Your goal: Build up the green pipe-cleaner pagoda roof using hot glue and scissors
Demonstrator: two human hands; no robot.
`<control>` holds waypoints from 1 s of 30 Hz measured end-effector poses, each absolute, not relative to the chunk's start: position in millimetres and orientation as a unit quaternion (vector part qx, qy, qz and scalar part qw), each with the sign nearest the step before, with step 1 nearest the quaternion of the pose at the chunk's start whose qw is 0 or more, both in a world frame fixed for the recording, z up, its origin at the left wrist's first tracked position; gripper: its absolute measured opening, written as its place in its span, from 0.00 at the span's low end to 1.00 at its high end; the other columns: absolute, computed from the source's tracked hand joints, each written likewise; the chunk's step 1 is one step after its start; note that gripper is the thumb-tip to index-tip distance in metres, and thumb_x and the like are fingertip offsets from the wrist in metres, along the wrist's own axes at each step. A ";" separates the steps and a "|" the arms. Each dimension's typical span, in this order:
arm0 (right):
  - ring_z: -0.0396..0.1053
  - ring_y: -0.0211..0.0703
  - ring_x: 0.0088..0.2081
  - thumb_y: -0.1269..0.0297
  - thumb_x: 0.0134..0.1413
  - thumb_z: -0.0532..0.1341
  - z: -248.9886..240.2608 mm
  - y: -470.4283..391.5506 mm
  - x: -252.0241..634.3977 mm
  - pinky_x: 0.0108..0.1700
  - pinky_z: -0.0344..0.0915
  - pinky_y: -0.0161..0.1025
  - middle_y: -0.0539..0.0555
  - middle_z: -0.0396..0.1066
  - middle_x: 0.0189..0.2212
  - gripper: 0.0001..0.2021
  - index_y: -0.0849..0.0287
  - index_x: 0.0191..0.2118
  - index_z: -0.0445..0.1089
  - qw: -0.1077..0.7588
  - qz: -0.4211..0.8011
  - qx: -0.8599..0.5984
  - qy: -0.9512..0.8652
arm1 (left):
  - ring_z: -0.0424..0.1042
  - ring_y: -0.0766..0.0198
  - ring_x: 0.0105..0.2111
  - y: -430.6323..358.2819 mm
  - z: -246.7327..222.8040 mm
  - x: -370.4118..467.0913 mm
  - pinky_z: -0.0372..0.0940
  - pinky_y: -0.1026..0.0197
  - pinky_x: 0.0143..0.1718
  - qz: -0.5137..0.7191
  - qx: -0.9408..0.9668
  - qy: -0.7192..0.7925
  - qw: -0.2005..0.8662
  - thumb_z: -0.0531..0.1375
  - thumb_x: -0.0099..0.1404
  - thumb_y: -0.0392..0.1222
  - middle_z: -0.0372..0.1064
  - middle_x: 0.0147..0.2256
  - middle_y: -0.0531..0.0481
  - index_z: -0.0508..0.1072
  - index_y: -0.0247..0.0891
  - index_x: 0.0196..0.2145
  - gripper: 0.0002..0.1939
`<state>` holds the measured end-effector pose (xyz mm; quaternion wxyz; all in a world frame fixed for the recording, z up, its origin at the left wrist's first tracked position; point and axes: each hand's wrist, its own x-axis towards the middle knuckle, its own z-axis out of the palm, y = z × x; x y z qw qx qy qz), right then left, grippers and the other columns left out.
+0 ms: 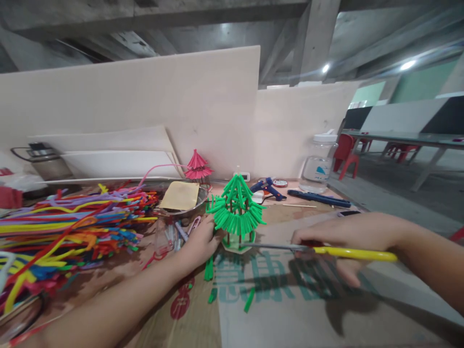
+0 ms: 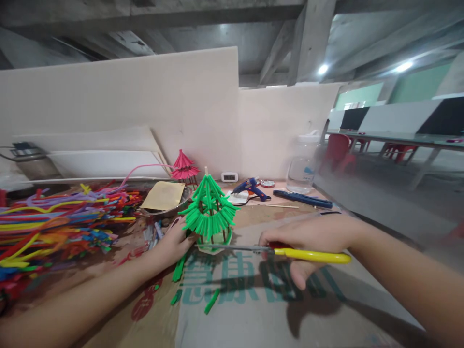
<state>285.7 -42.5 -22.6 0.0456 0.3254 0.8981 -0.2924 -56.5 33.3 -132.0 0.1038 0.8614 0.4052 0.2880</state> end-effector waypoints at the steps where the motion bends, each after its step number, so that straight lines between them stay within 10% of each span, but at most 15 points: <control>1: 0.69 0.49 0.39 0.59 0.54 0.62 -18.4 -44.0 288.1 0.40 0.61 0.39 0.52 0.73 0.33 0.12 0.56 0.43 0.67 0.038 -0.301 0.334 0.892 | 0.66 0.48 0.49 33.5 -132.6 -56.8 0.59 0.41 0.56 0.288 0.862 0.404 0.101 0.54 0.65 0.40 0.69 0.41 0.39 0.71 0.36 0.35 0.08; 7: 0.65 0.42 0.30 0.72 0.46 0.57 -15.1 -36.1 297.0 0.28 0.57 0.34 0.50 0.70 0.31 0.17 0.55 0.45 0.67 0.003 -0.327 0.442 0.836 | 0.67 0.48 0.50 32.2 -132.0 -56.6 0.61 0.43 0.55 0.306 0.873 0.372 0.079 0.53 0.65 0.37 0.70 0.44 0.38 0.72 0.35 0.39 0.10; 30: 0.60 0.39 0.29 0.60 0.49 0.64 -17.6 -31.2 290.1 0.29 0.56 0.33 0.48 0.63 0.28 0.14 0.57 0.42 0.71 -0.061 -0.260 0.437 0.859 | 0.67 0.48 0.51 25.8 -126.1 -55.4 0.62 0.40 0.56 0.310 0.880 0.358 0.043 0.50 0.66 0.35 0.70 0.47 0.35 0.71 0.34 0.44 0.13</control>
